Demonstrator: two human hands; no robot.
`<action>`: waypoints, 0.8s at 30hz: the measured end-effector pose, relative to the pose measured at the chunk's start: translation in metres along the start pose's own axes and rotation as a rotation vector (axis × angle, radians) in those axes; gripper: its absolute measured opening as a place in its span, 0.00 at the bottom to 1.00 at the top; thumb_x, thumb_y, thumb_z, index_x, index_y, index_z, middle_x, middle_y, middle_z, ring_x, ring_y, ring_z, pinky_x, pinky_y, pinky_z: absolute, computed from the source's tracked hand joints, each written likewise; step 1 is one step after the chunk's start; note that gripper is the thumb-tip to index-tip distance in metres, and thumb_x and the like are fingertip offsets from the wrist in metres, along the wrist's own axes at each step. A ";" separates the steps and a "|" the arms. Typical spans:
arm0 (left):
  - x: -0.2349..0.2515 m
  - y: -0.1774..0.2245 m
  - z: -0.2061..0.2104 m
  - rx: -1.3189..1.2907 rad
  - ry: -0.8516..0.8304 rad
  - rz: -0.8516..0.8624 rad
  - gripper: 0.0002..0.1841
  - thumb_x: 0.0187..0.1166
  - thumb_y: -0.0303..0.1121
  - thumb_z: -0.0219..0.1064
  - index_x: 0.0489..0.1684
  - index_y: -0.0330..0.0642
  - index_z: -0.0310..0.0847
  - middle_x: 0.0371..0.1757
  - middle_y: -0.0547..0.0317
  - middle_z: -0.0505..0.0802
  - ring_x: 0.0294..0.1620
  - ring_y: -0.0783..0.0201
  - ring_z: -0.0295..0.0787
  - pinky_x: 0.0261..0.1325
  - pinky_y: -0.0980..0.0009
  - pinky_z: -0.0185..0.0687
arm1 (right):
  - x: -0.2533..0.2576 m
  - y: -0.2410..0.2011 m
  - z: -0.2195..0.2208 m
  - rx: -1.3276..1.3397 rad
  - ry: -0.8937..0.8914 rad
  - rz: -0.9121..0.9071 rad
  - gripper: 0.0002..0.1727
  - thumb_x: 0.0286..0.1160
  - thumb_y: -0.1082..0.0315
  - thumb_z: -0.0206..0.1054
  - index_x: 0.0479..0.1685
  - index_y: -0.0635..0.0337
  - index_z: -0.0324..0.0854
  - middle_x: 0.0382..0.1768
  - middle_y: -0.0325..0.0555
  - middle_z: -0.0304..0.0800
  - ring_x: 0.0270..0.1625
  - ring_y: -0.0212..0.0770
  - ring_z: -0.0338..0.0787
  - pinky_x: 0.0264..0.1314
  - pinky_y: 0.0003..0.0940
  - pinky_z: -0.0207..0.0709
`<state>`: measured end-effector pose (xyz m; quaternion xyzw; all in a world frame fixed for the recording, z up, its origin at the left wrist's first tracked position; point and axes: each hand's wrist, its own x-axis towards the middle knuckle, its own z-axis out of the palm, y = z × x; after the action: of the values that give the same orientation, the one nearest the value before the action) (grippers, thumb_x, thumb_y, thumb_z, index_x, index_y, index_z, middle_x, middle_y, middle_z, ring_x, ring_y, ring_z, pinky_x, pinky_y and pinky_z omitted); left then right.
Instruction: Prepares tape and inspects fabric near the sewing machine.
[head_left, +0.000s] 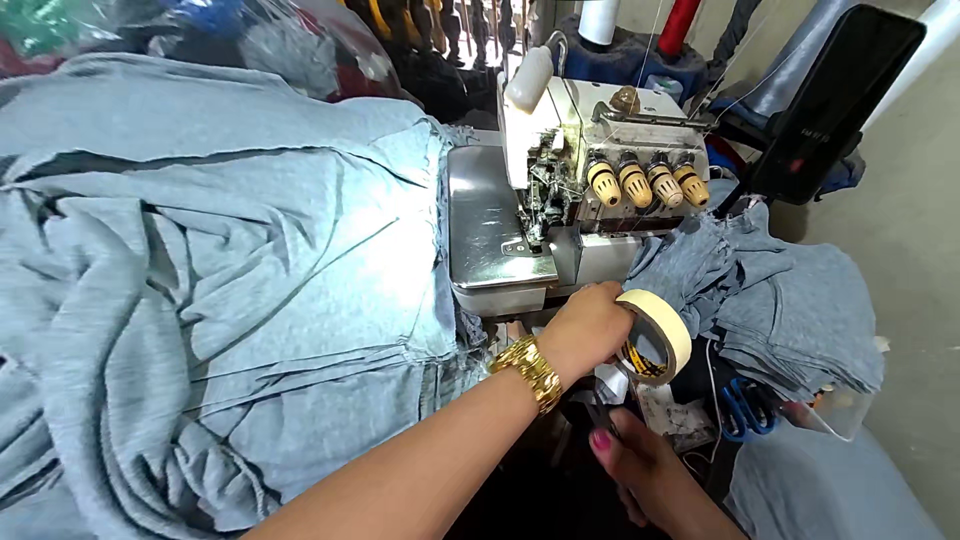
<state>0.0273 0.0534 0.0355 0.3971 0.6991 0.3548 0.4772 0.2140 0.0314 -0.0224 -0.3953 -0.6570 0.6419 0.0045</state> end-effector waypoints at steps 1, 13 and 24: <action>-0.008 0.000 -0.005 0.014 0.013 0.044 0.12 0.90 0.33 0.57 0.59 0.37 0.81 0.53 0.42 0.88 0.45 0.51 0.93 0.45 0.51 0.91 | -0.015 0.008 -0.004 -0.067 0.031 -0.118 0.22 0.81 0.50 0.63 0.55 0.63 0.76 0.25 0.33 0.75 0.22 0.25 0.73 0.25 0.24 0.71; -0.065 -0.026 0.007 0.298 -0.037 0.326 0.23 0.80 0.37 0.66 0.75 0.46 0.77 0.68 0.49 0.85 0.56 0.57 0.91 0.57 0.55 0.91 | -0.037 -0.019 -0.036 -0.513 0.664 -0.638 0.15 0.72 0.69 0.70 0.50 0.70 0.75 0.33 0.47 0.89 0.28 0.29 0.86 0.29 0.25 0.81; -0.050 -0.151 0.007 0.838 0.520 0.666 0.25 0.57 0.22 0.64 0.56 0.49 0.92 0.56 0.51 0.93 0.62 0.44 0.89 0.62 0.43 0.83 | 0.023 -0.077 -0.043 -1.286 -0.312 -0.131 0.43 0.73 0.69 0.63 0.94 0.36 0.57 0.36 0.61 0.91 0.43 0.68 0.90 0.44 0.68 0.76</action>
<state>0.0122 -0.0559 -0.0797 0.6496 0.7113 0.2648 -0.0440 0.1810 0.0898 0.0387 -0.1809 -0.9248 0.1700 -0.2884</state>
